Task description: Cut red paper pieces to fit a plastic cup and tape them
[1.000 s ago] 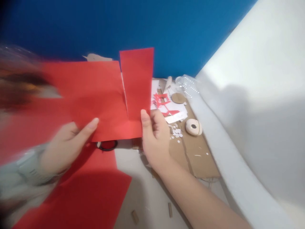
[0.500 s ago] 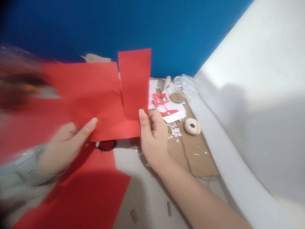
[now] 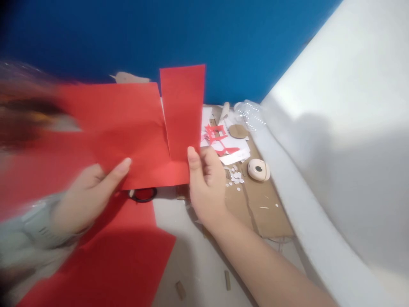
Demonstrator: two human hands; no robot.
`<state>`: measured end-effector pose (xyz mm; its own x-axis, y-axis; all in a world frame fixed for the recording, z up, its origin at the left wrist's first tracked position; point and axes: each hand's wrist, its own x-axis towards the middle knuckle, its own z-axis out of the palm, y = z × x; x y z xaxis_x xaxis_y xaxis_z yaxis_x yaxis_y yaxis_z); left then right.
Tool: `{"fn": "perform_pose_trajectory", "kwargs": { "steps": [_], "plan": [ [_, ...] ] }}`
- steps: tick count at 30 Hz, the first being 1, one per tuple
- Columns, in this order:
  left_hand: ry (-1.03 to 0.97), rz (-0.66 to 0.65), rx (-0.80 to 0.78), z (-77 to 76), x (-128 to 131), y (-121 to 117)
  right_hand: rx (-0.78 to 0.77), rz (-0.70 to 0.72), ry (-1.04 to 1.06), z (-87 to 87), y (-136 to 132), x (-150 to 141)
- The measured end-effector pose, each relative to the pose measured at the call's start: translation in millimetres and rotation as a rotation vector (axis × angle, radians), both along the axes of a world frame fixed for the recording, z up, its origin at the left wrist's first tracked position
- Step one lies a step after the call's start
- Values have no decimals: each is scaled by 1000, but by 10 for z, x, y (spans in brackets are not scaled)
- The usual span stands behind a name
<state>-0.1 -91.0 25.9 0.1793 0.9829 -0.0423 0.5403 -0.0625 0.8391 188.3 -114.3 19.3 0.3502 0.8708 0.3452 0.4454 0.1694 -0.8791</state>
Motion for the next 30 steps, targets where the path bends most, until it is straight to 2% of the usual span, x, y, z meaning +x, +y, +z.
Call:
{"fn": "perform_pose_trajectory", "kwargs": {
  "steps": [9,14,19,30],
  "plan": [
    [32,16,-12,19,14,-5,1,-34,-18,-17,-7,-3],
    [21,-14,-8,30,-2,-3,-30,6,38,-19,-15,0],
    [-10,-28,-2,30,1,-7,-4,-38,-29,2,-9,-4],
    [8,-27,8,13,-6,-9,-11,-14,-1,-8,-11,-2]
  ]
}}
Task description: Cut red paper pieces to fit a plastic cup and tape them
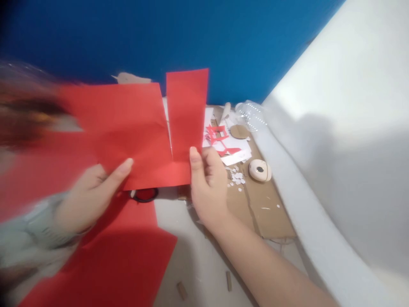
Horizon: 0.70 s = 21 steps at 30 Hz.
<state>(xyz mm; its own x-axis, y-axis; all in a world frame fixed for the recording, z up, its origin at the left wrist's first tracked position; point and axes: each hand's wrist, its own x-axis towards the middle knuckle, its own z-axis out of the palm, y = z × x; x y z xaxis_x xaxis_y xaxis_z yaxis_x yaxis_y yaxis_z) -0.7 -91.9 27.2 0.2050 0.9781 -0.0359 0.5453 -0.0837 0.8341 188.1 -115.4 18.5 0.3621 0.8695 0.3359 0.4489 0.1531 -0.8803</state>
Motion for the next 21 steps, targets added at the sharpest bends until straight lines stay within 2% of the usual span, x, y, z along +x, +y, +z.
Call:
{"fn": "perform_pose_trajectory", "kwargs": {
  "steps": [10,17,21],
  "plan": [
    [23,1,-5,3,6,3,-3,-20,-9,0,5,-5],
    [-50,-16,20,-14,-9,2,-4,-22,-19,-14,-1,16],
    [-134,-18,-46,-3,14,-2,-17,18,55,-27,-1,9]
  ]
}}
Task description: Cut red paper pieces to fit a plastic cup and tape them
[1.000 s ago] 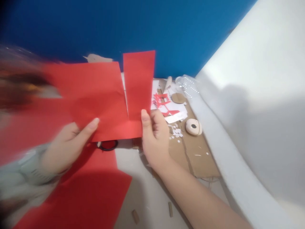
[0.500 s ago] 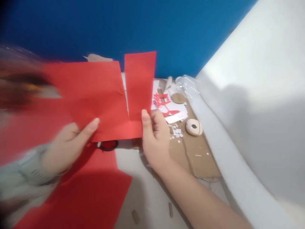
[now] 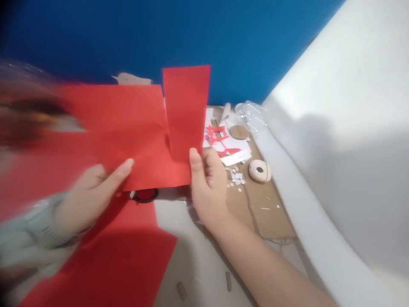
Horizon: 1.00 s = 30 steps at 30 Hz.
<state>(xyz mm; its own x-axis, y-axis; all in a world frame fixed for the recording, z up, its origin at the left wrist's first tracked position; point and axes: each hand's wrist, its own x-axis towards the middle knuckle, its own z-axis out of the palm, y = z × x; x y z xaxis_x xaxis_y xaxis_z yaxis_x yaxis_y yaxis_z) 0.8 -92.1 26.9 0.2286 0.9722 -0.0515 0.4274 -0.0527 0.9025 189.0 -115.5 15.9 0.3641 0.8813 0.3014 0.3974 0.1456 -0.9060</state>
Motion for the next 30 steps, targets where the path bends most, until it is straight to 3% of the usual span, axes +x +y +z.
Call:
{"fn": "perform_pose_trajectory", "kwargs": {
  "steps": [4,12,18,24,30],
  "plan": [
    [-183,-49,-51,-3,18,-20,34,66,53,18,11,-50],
    [62,65,59,-4,-16,1,-45,57,13,-24,17,12],
    [41,0,83,3,-7,9,5,51,-59,-1,8,-7],
    [108,70,97,18,-11,-5,47,21,-104,-6,-15,-29],
    [127,47,96,36,-11,-5,54,20,-123,-20,-18,-22]
  ]
}}
